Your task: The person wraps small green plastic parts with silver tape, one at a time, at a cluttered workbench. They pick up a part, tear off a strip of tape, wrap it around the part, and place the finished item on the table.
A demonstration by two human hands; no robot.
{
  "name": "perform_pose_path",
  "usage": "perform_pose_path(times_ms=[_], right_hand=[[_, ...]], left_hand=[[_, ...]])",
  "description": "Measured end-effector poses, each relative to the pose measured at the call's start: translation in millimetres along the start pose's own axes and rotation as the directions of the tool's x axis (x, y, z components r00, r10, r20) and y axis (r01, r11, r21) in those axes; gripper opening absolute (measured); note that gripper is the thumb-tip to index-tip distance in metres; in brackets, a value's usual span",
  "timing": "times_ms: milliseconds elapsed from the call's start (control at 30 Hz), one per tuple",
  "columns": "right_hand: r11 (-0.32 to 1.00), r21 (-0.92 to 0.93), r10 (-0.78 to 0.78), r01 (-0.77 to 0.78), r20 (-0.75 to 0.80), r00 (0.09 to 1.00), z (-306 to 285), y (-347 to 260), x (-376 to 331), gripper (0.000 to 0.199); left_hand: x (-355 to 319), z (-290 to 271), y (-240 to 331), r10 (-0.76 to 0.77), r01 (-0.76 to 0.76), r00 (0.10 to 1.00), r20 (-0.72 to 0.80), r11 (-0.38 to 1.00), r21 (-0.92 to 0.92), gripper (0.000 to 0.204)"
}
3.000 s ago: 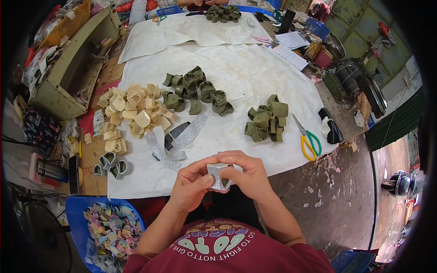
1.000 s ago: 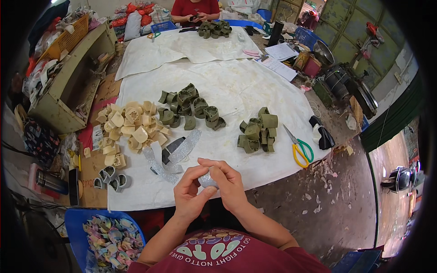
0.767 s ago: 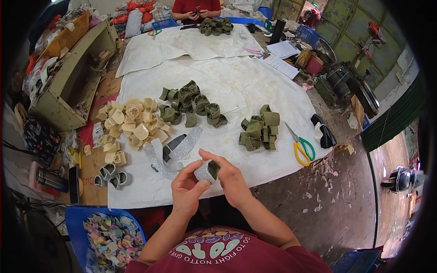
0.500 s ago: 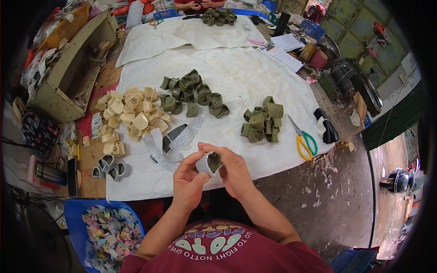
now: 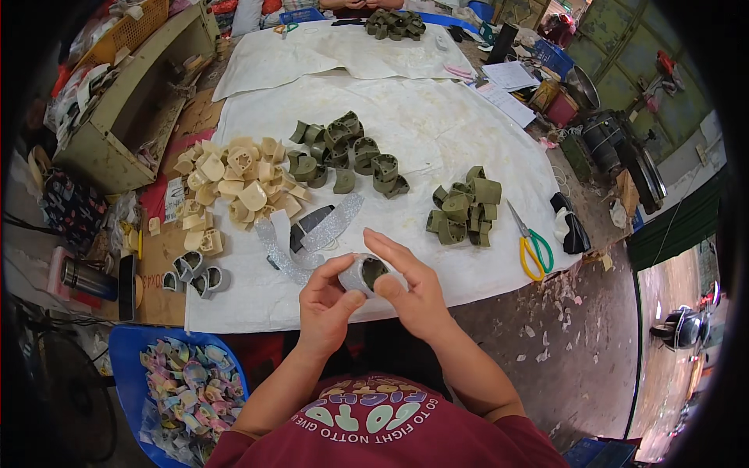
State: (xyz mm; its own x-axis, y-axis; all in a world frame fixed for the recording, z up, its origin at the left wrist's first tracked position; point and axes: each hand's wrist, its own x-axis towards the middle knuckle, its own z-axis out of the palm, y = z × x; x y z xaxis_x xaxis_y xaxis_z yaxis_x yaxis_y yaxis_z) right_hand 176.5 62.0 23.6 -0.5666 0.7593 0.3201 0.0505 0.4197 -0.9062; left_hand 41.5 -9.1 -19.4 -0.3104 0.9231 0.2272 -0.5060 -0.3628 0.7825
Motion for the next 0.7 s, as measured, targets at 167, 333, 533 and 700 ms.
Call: perform_pose_path(times_ms=[167, 333, 533, 700], right_hand=[[0.781, 0.515, 0.330, -0.355, 0.143, 0.933, -0.7, 5.4, 4.7, 0.034], [0.583, 0.732, 0.267, -0.352, 0.237, 0.934, -6.0, 11.7, 0.0, 0.035], [0.758, 0.531, 0.307, -0.380, 0.223, 0.925, 4.8, -9.9, -8.7, 0.044], [0.559, 0.748, 0.320, -0.357, 0.202, 0.926, 9.2, 0.8, -3.2, 0.043]], left_hand=[[1.9, 0.5, 6.0, 0.128, -0.160, 0.972, 0.195, 0.975, 0.157, 0.046], [-1.5, -7.2, 4.9, 0.083, -0.107, 0.973, 0.216, 0.989, 0.103, 0.046], [-3.5, -3.4, 0.0, -0.017, 0.018, 1.000, 0.027, 0.998, -0.052, 0.047], [-3.8, -7.7, -2.2, -0.027, 0.032, 0.996, 0.085, 0.998, -0.061, 0.044]])
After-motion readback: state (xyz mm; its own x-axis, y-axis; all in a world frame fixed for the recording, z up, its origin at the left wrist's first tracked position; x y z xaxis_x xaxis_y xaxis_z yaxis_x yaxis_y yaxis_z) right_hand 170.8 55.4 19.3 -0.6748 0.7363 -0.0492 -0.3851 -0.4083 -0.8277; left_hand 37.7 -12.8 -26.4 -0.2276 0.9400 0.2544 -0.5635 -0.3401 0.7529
